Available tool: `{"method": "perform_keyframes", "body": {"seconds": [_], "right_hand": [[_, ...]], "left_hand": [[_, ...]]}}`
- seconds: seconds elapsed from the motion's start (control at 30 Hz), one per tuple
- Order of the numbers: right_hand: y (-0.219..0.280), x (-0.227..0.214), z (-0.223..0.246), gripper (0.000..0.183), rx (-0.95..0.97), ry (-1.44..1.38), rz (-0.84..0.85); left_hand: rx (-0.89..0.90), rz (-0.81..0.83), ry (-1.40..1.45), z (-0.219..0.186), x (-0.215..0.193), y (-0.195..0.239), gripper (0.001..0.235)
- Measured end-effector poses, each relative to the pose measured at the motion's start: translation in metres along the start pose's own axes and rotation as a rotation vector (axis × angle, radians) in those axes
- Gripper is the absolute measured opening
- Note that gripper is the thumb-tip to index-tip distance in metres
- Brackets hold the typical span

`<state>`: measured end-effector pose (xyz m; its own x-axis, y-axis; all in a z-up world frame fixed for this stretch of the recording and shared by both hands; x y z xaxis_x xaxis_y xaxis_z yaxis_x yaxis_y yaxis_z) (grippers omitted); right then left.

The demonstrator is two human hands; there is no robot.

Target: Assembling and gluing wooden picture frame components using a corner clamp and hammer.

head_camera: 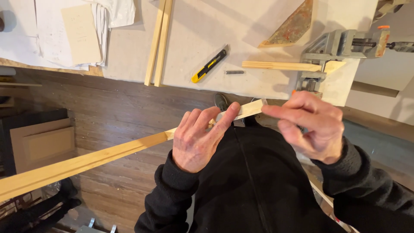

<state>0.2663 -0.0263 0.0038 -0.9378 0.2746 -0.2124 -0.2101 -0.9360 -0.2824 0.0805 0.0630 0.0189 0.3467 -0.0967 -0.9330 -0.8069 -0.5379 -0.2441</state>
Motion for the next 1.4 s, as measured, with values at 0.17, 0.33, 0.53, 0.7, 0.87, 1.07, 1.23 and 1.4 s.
{"method": "perform_keyframes", "body": {"seconds": [0.17,0.33,0.53,0.7,0.87,1.07,1.23,1.4], "right_hand": [[0.016,0.001,-0.012,0.022,-0.041,-0.015,-0.025],[0.011,0.003,-0.004,0.026,-0.003,0.028,-0.022],[0.014,-0.019,-0.005,0.025,0.088,-0.001,-0.118],[0.011,-0.014,-0.004,0.025,0.039,0.066,-0.021],[0.016,-0.02,-0.008,0.024,0.044,0.054,-0.028],[0.022,-0.056,-0.058,0.027,0.286,-0.089,-0.15],[-0.034,-0.018,-0.084,0.057,0.648,-0.145,0.23],[-0.031,0.003,-0.112,0.089,0.784,-0.231,0.375]], "left_hand": [[0.003,-0.006,0.011,-0.001,0.001,-0.001,0.063],[0.008,0.009,0.034,-0.002,0.003,-0.001,0.065],[0.019,0.004,0.008,-0.005,0.006,-0.002,0.064],[0.003,-0.002,0.052,-0.01,0.004,-0.006,0.062],[0.013,-0.005,0.04,-0.014,0.003,-0.009,0.06],[0.133,-0.011,0.097,-0.021,0.01,-0.015,0.055],[0.463,-0.059,0.144,-0.056,0.038,-0.028,0.049],[0.786,0.025,0.195,-0.104,0.091,-0.029,0.048]]}}
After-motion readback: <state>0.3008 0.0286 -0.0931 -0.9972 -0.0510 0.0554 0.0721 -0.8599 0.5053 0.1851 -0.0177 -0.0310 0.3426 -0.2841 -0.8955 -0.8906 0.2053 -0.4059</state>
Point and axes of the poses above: each hand's wrist, its own y-axis away from the middle knuckle, its own x-axis out of the palm, z = x × y, the point moved 9 cm from there along -y, towards the middle knuckle, and after that the axes turned 12 degrees about -y, right-handed, at the moved point
